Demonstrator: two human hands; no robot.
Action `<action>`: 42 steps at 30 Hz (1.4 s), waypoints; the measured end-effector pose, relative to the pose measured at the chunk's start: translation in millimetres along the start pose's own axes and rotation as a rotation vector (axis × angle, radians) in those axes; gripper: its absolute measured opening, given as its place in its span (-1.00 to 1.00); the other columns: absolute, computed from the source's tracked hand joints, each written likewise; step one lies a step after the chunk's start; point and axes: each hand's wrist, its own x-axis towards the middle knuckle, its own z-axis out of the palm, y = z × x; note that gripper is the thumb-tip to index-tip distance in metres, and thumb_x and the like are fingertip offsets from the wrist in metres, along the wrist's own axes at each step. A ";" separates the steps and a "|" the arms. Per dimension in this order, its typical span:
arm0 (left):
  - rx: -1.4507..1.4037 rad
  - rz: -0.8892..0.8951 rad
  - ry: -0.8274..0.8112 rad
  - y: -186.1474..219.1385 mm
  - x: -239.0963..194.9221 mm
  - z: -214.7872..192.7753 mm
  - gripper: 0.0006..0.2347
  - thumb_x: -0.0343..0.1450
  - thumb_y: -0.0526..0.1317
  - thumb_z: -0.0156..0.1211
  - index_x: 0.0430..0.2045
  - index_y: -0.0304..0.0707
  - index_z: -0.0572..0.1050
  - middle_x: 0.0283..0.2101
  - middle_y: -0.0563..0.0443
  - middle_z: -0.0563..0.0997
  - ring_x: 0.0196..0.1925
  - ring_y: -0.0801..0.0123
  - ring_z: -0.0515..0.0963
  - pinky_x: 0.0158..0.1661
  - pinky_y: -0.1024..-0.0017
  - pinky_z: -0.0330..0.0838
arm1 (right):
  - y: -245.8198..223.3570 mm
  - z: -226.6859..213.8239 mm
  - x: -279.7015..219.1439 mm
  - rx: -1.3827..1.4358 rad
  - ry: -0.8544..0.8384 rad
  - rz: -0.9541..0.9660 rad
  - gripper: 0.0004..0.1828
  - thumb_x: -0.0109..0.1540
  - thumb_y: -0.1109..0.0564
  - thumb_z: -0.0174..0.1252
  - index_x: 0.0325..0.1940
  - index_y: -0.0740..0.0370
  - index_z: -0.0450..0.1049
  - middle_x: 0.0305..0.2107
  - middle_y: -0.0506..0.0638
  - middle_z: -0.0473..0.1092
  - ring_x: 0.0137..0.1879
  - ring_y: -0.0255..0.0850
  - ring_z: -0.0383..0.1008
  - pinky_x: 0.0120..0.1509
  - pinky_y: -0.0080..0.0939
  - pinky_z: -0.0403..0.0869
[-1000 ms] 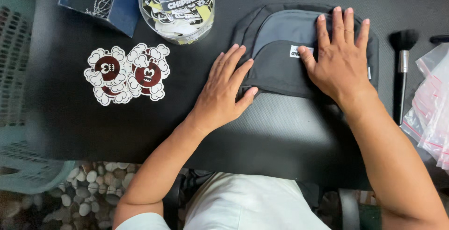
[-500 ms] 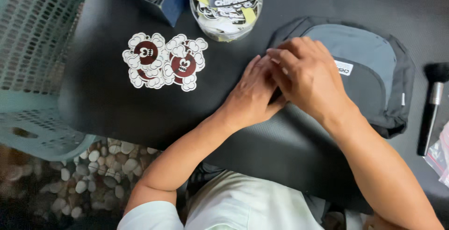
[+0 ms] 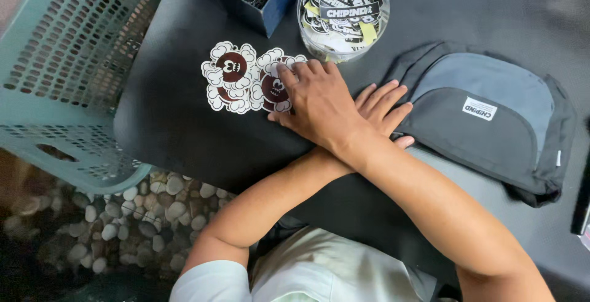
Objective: The person attaches a cartoon character sticker to a gray bag using a chain and a small metal clasp. They then use a brush to clean the surface of the bag.
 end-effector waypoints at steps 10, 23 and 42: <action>0.010 0.013 0.032 3.0 -0.1 -1.3 -0.41 0.37 0.27 -0.01 0.08 -0.21 0.47 0.30 -0.20 0.39 0.49 -0.01 0.28 0.40 -0.13 0.18 | 5.3 5.2 3.2 0.034 0.041 0.004 0.00 -0.04 -0.30 0.49 0.35 0.18 0.37 -0.14 0.06 0.29 0.04 0.03 0.29 0.09 0.00 0.26; -0.009 0.057 0.037 4.7 1.4 -15.7 -0.44 0.42 0.23 -0.03 0.08 -0.25 0.44 0.29 -0.23 0.37 0.48 -0.04 0.26 0.38 -0.15 0.15 | 1.3 -11.7 -0.2 0.521 0.054 0.209 -0.68 0.31 0.01 0.16 0.01 0.27 0.40 -0.33 0.16 0.32 -0.30 0.39 0.49 -0.29 0.30 0.45; 0.035 -0.100 -0.227 41.8 16.7 -125.0 -0.39 0.43 0.10 0.18 0.23 -0.46 0.33 0.40 -0.47 0.26 0.51 -0.21 0.17 0.46 -0.08 0.08 | 78.5 -105.7 -163.9 0.532 0.029 1.102 -0.66 0.38 0.01 0.25 0.18 0.13 0.39 -0.47 -0.02 0.51 -0.47 -0.25 0.39 -0.28 -0.22 0.36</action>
